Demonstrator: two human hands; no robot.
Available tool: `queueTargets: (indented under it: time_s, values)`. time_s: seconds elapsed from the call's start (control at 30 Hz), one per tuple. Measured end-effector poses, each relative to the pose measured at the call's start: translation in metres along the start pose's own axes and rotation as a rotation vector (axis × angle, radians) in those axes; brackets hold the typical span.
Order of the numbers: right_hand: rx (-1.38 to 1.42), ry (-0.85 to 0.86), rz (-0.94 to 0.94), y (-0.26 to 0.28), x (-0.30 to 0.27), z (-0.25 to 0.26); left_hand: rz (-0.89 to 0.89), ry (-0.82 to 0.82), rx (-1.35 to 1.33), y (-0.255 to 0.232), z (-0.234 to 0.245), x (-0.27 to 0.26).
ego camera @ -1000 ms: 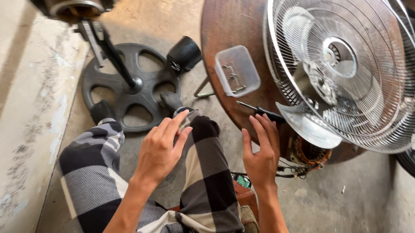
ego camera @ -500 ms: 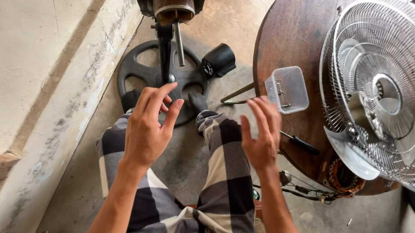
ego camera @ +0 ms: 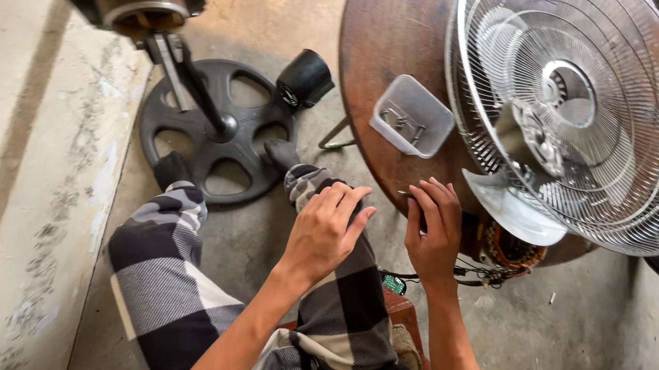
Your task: The person disassembles an electric fan motor, removes the stator from the rotor, and reassembles the motor onto the fan stand. They use a screwdriver to remove and tighten screws, handling the motor housing, rotor, and stand components.
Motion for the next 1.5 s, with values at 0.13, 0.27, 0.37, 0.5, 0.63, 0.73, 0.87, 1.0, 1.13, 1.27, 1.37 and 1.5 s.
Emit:
queueTargets:
  time_s: [0.13, 0.27, 0.37, 0.5, 0.63, 0.73, 0.87, 1.0, 1.13, 1.27, 1.37, 1.5]
  values:
    - [-0.091, -0.052, -0.160, -0.007, -0.006, 0.017, -0.043, 0.036, 0.050, -0.007, -0.025, 0.015]
    - [-0.168, -0.084, -0.221, -0.007, -0.006, 0.010, -0.115, 0.028, 0.126, -0.011, -0.046, 0.027]
    - [-0.205, -0.077, -0.218, -0.012, 0.002, 0.004, -0.110, 0.069, 0.202, -0.011, -0.055, 0.037]
    - [-0.090, -0.060, -0.248, -0.017, 0.006, 0.003, -0.125, 0.043, 0.313, -0.010, -0.063, 0.042]
    - [-0.132, -0.064, -0.220, -0.007, -0.003, 0.007, -0.122, -0.015, 0.362, -0.011, -0.074, 0.047]
    - [-0.146, -0.039, -0.219, 0.002, -0.011, 0.008, -0.123, -0.004, 0.360, -0.012, -0.081, 0.050]
    - [-0.096, -0.021, -0.262, -0.002, -0.016, 0.012, -0.144, -0.012, 0.264, -0.015, -0.090, 0.053]
    - [0.000, 0.017, -0.342, -0.009, -0.017, 0.015, -0.159, -0.031, 0.219, -0.017, -0.092, 0.056]
    - [0.057, 0.048, -0.334, -0.011, -0.019, 0.015, -0.147, -0.017, 0.177, -0.015, -0.085, 0.050]
    - [0.084, 0.063, -0.358, -0.012, -0.020, 0.013, -0.125, 0.000, 0.165, -0.015, -0.080, 0.045]
    - [0.071, 0.060, -0.333, -0.011, -0.022, 0.013, -0.128, 0.002, 0.153, -0.017, -0.078, 0.043]
    - [0.062, 0.063, -0.298, -0.010, -0.027, 0.014, -0.142, 0.007, 0.155, -0.018, -0.077, 0.040]
Point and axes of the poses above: each hand's wrist, its own x-axis towards the middle knuckle, its own z-axis out of the back of the hand, y = z × x, the point moved 2 cm from there along x, towards the middle knuckle, and after that the axes turned 6 degrees about y, right-handed, at the moved point
